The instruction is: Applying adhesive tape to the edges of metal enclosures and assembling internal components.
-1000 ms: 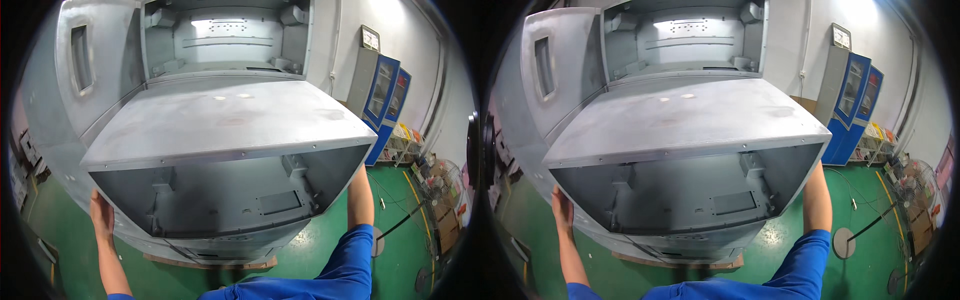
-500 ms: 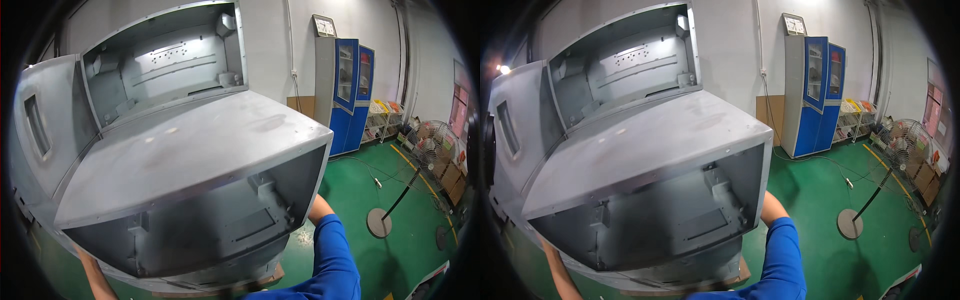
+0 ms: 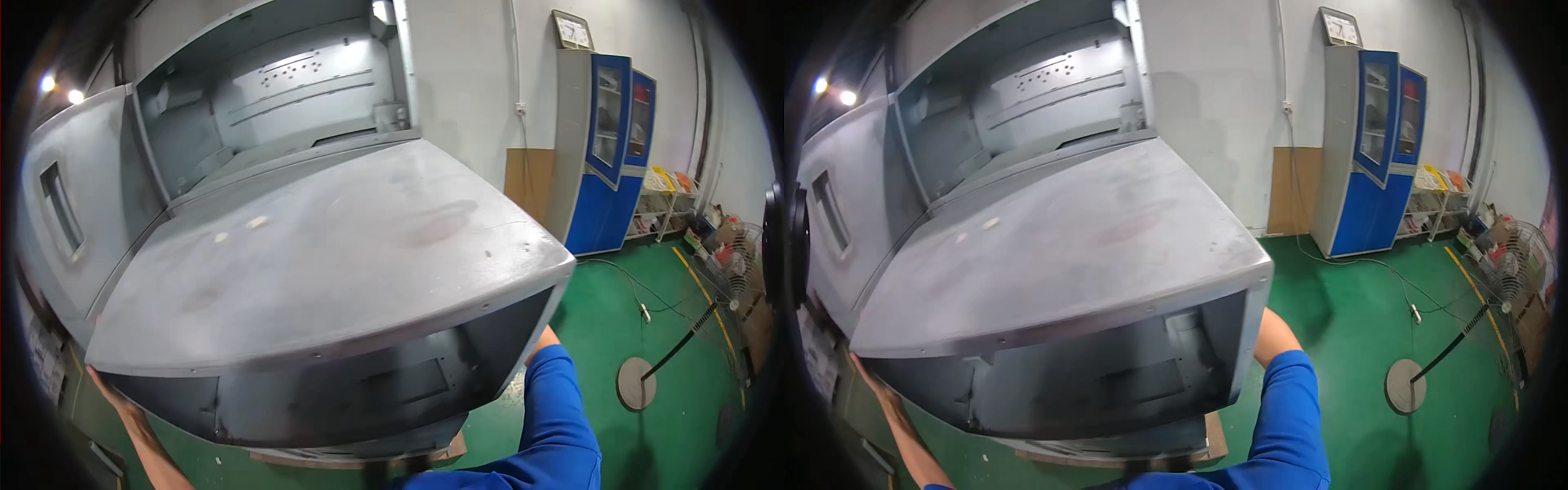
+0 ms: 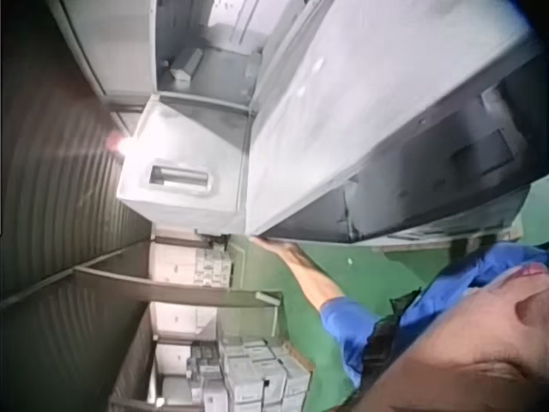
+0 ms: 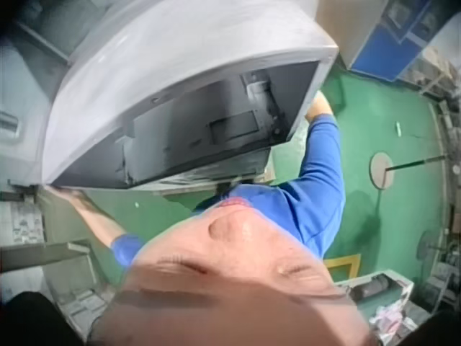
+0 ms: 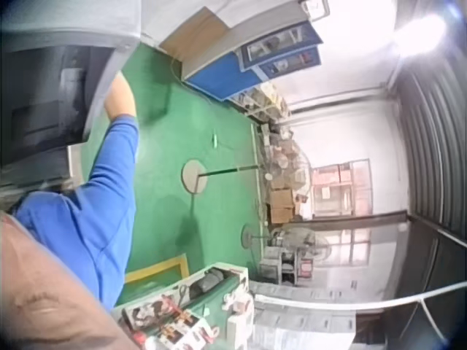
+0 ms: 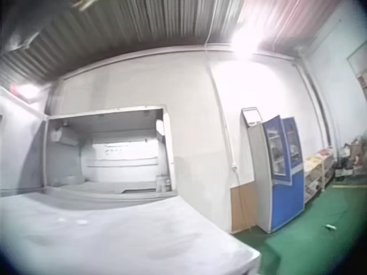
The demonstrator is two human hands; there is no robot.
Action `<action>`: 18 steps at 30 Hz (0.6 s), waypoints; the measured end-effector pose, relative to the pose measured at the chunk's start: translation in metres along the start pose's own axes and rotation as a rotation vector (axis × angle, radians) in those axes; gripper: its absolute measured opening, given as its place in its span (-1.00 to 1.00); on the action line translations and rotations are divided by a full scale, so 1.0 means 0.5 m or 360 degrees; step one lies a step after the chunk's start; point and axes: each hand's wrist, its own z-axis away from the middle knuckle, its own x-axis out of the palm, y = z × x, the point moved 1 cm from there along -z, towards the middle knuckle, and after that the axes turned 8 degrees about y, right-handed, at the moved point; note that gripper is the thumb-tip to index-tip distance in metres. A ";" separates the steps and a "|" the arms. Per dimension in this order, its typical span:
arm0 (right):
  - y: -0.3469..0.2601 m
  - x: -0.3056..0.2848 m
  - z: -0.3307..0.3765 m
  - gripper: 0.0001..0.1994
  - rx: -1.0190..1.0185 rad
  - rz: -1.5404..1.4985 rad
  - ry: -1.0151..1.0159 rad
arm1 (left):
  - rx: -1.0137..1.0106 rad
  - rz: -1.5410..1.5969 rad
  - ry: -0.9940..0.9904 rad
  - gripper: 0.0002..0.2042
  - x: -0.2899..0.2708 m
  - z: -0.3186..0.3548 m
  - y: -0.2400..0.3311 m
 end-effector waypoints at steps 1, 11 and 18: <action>-0.009 -0.001 -0.004 -0.68 -0.0013 -0.0012 -0.0012 | -0.0048 0.0107 -0.0437 -0.35 0.018 0.020 0.013; -0.136 -0.102 0.058 -0.68 -0.0100 -0.0231 -0.0075 | -0.0226 0.0328 -0.0927 -0.39 0.062 0.075 0.027; -0.205 -0.374 0.253 -0.67 -0.0242 -0.0383 0.0154 | -0.0246 0.0421 -0.1214 -0.38 0.219 0.105 0.042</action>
